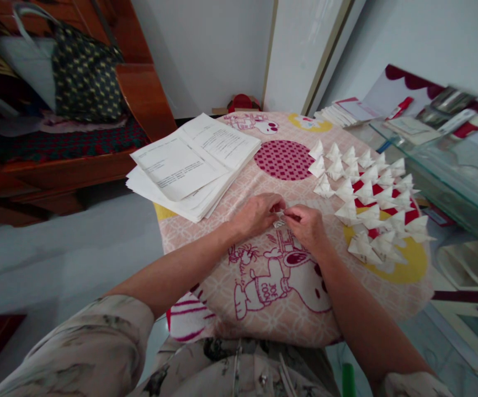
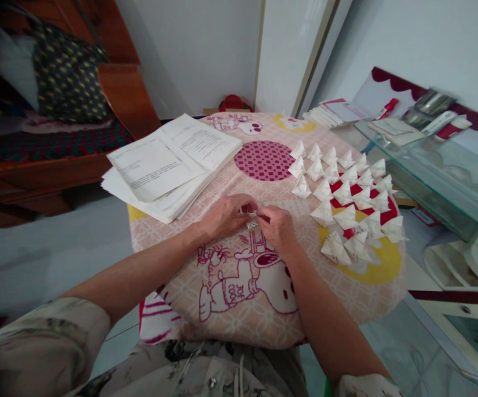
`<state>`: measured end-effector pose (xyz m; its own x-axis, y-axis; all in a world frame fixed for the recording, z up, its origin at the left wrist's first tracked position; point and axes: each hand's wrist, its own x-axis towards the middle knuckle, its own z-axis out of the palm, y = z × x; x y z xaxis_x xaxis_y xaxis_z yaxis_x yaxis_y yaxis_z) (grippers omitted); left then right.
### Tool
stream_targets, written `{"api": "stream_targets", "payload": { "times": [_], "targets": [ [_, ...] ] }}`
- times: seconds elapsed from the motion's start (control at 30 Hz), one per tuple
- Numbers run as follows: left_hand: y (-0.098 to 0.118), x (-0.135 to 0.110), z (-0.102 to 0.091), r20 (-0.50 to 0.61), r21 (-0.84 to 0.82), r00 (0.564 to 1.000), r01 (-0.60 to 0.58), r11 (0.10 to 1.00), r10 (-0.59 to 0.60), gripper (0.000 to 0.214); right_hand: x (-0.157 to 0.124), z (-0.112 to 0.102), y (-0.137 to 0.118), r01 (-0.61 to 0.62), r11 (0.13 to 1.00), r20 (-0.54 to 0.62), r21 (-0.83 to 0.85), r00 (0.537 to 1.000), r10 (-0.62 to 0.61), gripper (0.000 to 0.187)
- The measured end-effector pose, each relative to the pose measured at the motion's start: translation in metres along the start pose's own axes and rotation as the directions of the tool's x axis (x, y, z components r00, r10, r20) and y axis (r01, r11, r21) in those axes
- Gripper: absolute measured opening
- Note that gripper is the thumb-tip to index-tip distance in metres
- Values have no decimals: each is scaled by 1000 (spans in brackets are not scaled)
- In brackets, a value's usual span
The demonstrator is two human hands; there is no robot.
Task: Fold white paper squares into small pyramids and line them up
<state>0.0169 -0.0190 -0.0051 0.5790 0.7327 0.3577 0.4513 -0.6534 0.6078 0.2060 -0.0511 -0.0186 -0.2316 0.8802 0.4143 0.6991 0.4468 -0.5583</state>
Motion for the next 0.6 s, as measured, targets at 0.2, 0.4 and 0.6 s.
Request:
{"api": "stream_targets", "payload": {
  "times": [0.2, 0.4, 0.6],
  "targets": [
    [-5, 2, -1, 126, 91, 992, 15, 996, -27, 17, 0, -3, -4, 6, 998, 12, -63, 1000, -5, 10],
    [-2, 2, -2, 126, 95, 992, 19, 995, -31, 18, 1, -4, -13, 10, 1000, -59, -10, 998, -10, 8],
    [-1, 1, 0, 90, 80, 990, 98, 992, -105, 10, 2, 0, -12, 9, 999, -60, 37, 998, -7, 11]
  ]
}}
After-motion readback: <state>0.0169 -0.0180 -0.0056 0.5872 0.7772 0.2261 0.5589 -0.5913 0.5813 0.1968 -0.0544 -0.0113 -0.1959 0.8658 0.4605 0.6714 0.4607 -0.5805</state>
